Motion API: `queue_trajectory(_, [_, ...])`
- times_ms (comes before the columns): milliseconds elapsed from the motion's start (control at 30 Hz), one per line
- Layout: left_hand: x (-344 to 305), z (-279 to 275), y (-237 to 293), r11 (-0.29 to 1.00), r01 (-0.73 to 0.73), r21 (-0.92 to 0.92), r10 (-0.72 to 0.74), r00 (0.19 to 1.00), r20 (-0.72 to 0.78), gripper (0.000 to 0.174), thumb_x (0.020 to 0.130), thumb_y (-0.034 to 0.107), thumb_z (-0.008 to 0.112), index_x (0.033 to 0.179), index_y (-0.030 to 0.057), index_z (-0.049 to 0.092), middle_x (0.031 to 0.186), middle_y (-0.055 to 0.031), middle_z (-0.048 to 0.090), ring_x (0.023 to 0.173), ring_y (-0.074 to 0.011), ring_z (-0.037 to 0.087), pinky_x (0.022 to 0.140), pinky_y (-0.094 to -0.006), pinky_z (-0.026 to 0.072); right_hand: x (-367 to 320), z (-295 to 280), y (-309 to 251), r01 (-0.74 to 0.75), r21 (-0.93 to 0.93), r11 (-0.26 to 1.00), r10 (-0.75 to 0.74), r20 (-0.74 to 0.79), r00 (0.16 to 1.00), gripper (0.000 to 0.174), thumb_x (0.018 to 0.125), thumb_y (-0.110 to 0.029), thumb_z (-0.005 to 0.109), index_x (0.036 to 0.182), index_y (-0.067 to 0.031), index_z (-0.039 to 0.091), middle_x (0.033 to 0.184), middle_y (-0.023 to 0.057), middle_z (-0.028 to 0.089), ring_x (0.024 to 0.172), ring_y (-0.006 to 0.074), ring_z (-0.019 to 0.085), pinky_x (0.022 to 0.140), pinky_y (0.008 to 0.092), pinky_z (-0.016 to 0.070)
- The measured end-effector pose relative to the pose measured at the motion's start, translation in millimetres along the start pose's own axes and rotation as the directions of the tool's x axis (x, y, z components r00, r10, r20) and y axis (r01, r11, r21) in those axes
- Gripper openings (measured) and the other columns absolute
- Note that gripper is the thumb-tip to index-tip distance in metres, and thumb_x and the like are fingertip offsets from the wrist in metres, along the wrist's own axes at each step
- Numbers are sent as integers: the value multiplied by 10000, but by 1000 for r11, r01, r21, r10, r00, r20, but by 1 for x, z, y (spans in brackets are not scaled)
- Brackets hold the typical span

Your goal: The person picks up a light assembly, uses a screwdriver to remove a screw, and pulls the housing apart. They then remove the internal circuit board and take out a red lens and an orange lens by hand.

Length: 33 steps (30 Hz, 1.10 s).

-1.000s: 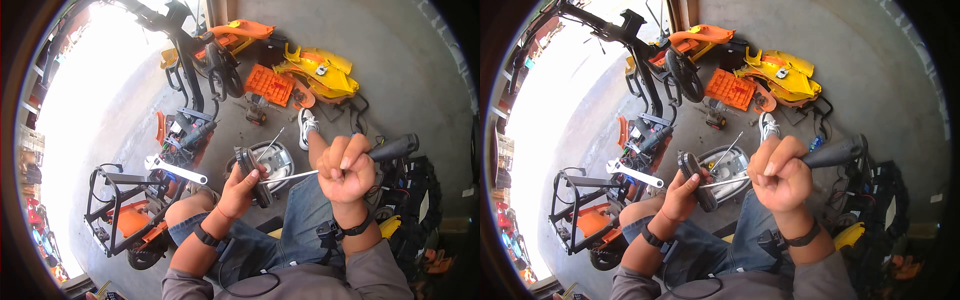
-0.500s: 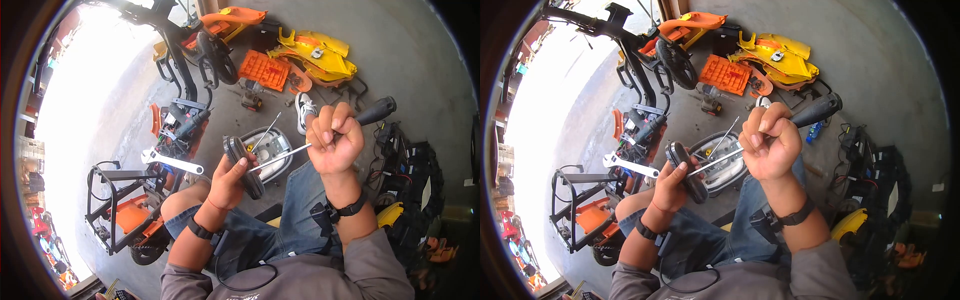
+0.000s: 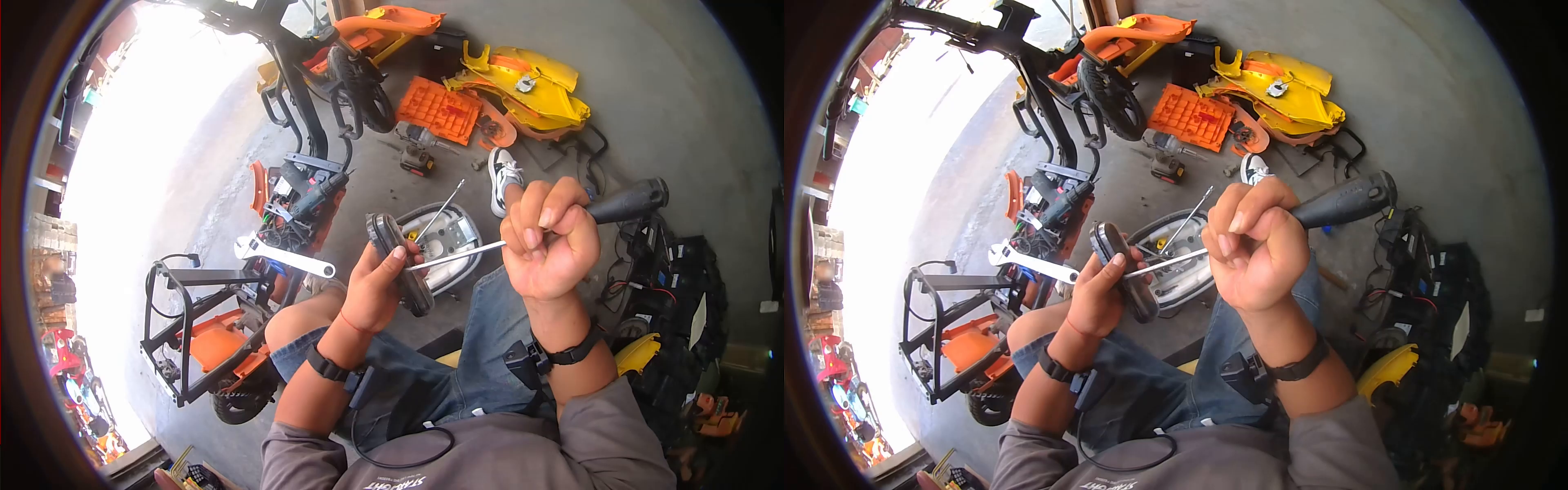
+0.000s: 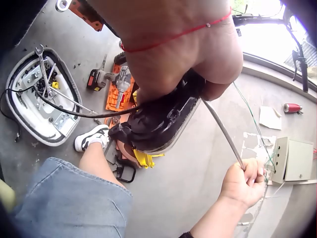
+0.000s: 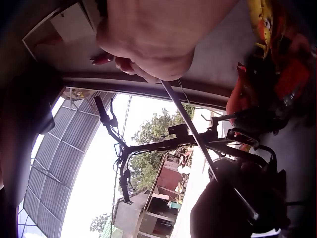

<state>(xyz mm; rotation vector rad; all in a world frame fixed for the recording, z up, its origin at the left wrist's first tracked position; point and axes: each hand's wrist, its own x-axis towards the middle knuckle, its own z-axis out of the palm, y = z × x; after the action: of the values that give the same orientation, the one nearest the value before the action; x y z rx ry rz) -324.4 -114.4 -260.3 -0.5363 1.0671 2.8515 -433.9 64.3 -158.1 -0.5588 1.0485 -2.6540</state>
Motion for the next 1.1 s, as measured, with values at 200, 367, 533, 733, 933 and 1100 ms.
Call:
queue_trajectory(200, [3, -4, -9, 999, 13, 47, -11, 999, -37, 376, 971, 174, 595, 1300, 56, 456, 1087, -83, 591, 990, -217, 591, 870, -404, 518, -1, -15, 6, -101, 70, 992, 108, -98, 989, 136, 816, -60, 379, 772, -86, 504, 600, 96, 470, 437, 95, 260, 419, 238, 250])
queue_trajectory(367, [9, -1, 1, 994, -68, -85, 60, 994, -93, 352, 970, 158, 593, 1279, 47, 467, 1076, -87, 582, 1007, -205, 576, 900, -392, 501, -36, 17, 19, 220, -88, 972, -217, 37, 975, 101, 792, -26, 403, 759, -21, 498, 605, 132, 490, 454, 125, 336, 421, 259, 304])
queue_trajectory(533, [8, -7, -3, 990, -5, 144, 5, 1000, 2, 347, 959, 160, 618, 1266, 65, 486, 1083, -59, 592, 984, -187, 586, 891, -369, 496, -2, 1, 8, -50, 39, 998, 51, -15, 999, 123, 817, -38, 398, 766, -47, 510, 606, 111, 474, 455, 94, 271, 418, 238, 254])
queue_trajectory(733, [4, -2, -18, 991, 93, 101, -90, 995, -35, 279, 957, 144, 619, 1203, 59, 517, 1073, -61, 602, 964, -202, 594, 863, -367, 491, 14, -23, 12, -154, 86, 984, 170, -226, 959, 125, 796, -30, 402, 754, -84, 507, 623, 102, 475, 441, 96, 265, 400, 243, 241])
queue_trajectory(933, [9, -1, -9, 995, 89, 52, -85, 993, -83, 219, 969, 136, 603, 1160, 65, 524, 1075, -62, 602, 969, -194, 591, 857, -366, 510, -27, -9, 17, 69, -38, 997, -74, -170, 983, 106, 814, -47, 392, 772, -60, 489, 605, 104, 467, 441, 106, 301, 398, 245, 279])
queue_trajectory(1100, [12, -3, -11, 994, 41, 99, -31, 995, -95, 188, 976, 127, 589, 1139, 63, 522, 1067, -62, 601, 970, -186, 589, 864, -365, 512, -48, 9, 17, 234, -296, 926, -239, 18, 971, 85, 826, -6, 416, 781, -22, 487, 626, 128, 512, 473, 121, 389, 431, 257, 345])
